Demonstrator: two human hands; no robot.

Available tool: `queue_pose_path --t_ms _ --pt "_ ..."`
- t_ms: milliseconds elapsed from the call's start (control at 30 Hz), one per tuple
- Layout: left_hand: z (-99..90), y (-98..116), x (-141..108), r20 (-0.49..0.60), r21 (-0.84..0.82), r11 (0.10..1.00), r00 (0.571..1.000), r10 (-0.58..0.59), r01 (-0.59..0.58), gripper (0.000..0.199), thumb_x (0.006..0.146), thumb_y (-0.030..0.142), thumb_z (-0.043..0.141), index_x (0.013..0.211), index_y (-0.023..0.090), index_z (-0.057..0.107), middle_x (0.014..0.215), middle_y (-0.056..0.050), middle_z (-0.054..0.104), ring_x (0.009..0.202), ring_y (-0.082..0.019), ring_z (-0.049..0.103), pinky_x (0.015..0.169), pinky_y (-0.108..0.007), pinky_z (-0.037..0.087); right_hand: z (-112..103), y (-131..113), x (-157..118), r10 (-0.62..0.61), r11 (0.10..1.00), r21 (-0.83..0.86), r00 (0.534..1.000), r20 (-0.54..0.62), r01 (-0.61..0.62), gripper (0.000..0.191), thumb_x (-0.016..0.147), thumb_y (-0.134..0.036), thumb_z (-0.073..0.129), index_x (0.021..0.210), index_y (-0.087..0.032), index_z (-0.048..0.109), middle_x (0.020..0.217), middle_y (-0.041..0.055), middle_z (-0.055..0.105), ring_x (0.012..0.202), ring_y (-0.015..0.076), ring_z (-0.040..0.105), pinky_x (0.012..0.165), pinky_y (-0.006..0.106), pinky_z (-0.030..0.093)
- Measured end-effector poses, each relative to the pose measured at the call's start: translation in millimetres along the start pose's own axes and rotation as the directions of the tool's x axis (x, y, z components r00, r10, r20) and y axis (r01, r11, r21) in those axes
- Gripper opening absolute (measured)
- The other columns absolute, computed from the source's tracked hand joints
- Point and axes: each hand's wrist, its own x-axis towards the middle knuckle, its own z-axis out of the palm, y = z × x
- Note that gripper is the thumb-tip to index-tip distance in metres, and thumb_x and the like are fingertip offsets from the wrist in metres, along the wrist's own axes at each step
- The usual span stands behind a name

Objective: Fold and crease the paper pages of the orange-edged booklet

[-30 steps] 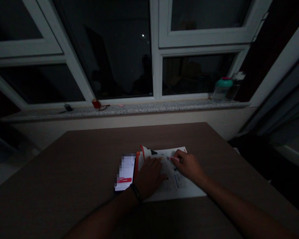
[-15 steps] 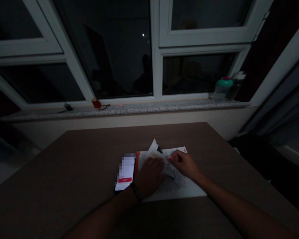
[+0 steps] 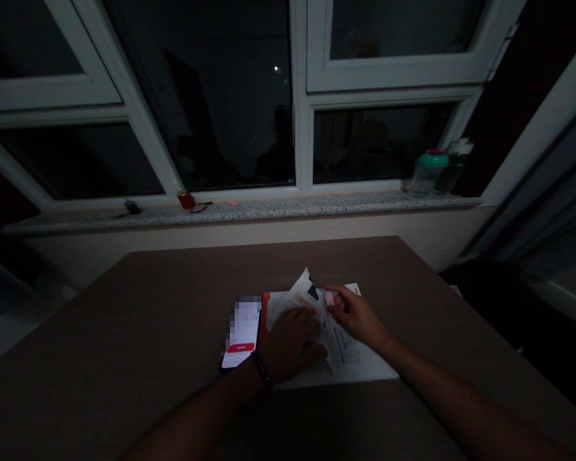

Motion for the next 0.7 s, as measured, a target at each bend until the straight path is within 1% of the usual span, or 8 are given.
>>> queue_pose_path --t_ms 100,200,267,367,500,633,700 --pt "-0.3 -0.2 -0.6 0.016 0.003 1.000 1.000 -0.015 0.015 0.050 0.094 0.059 0.049 0.130 0.024 0.054 0.143 -0.011 0.047 0.132 -0.030 0.041 0.109 -0.049 0.033 -0.9 -2.1 -0.3 -0.024 0.999 -0.028 1.000 0.000 0.024 0.025 0.088 -0.030 0.055 0.110 -0.019 0.061 0.069 -0.0033 0.055 0.061 0.0136 0.054 0.058 0.024 0.041" --pt "-0.8 0.7 -0.9 0.037 0.002 1.000 0.999 -0.012 0.012 0.055 0.094 0.061 0.047 0.136 0.025 0.050 0.147 -0.011 0.044 0.135 -0.031 0.038 0.111 -0.051 0.031 -0.3 -3.5 0.4 -0.017 0.999 -0.033 1.000 -0.009 0.017 0.017 0.088 -0.033 0.056 0.098 -0.019 0.060 0.068 -0.0029 0.057 0.062 0.0136 0.054 0.059 0.024 0.041" --pt "-0.3 1.1 -0.9 0.047 0.002 1.000 0.999 -0.001 0.001 0.057 0.094 0.061 0.046 0.139 0.025 0.048 0.149 -0.011 0.041 0.138 -0.031 0.035 0.112 -0.052 0.028 0.9 -4.1 1.7 -0.006 1.000 -0.027 1.000 -0.007 0.006 0.015 0.087 -0.033 0.058 0.091 -0.019 0.059 0.068 -0.0023 0.058 0.062 0.0139 0.056 0.059 0.024 0.043" --pt "1.5 0.7 -0.5 0.057 0.003 1.000 0.998 0.002 -0.002 0.061 0.093 0.062 0.047 0.141 0.024 0.045 0.150 -0.012 0.039 0.140 -0.032 0.033 0.114 -0.052 0.026 2.9 -2.4 4.1 -0.001 0.999 -0.032 1.000 0.000 0.001 0.014 0.086 -0.032 0.060 0.090 -0.019 0.060 0.069 -0.0011 0.060 0.064 0.0147 0.058 0.061 0.025 0.044" --pt "3.1 -0.2 -0.3 0.053 0.012 1.000 0.999 0.014 -0.014 0.062 0.093 0.062 0.047 0.141 0.024 0.045 0.151 -0.012 0.039 0.139 -0.031 0.033 0.114 -0.051 0.026 5.0 5.1 6.5 -0.017 0.997 -0.075 0.999 0.030 0.019 0.010 0.085 -0.028 0.060 0.091 -0.019 0.059 0.071 -0.0015 0.061 0.062 0.0137 0.056 0.059 0.024 0.042" --pt "3.0 -0.2 -0.7 0.058 0.012 1.000 0.998 0.015 -0.016 0.063 0.093 0.064 0.045 0.141 0.024 0.045 0.151 -0.012 0.038 0.140 -0.032 0.033 0.114 -0.052 0.025 5.7 10.5 7.4 -0.092 0.981 -0.170 0.995 0.031 0.096 0.008 0.081 -0.021 0.063 0.087 -0.020 0.057 0.081 0.0000 0.062 0.067 0.0141 0.054 0.062 0.025 0.041" --pt "3.4 -0.1 -0.8 0.066 0.012 1.000 0.998 0.009 -0.010 0.064 0.093 0.065 0.045 0.141 0.023 0.045 0.152 -0.013 0.037 0.139 -0.033 0.033 0.114 -0.053 0.025 5.8 10.8 7.7 -0.124 0.975 -0.180 0.992 0.036 0.129 0.010 0.080 -0.019 0.064 0.085 -0.021 0.056 0.084 0.0007 0.062 0.070 0.0147 0.053 0.064 0.025 0.041"
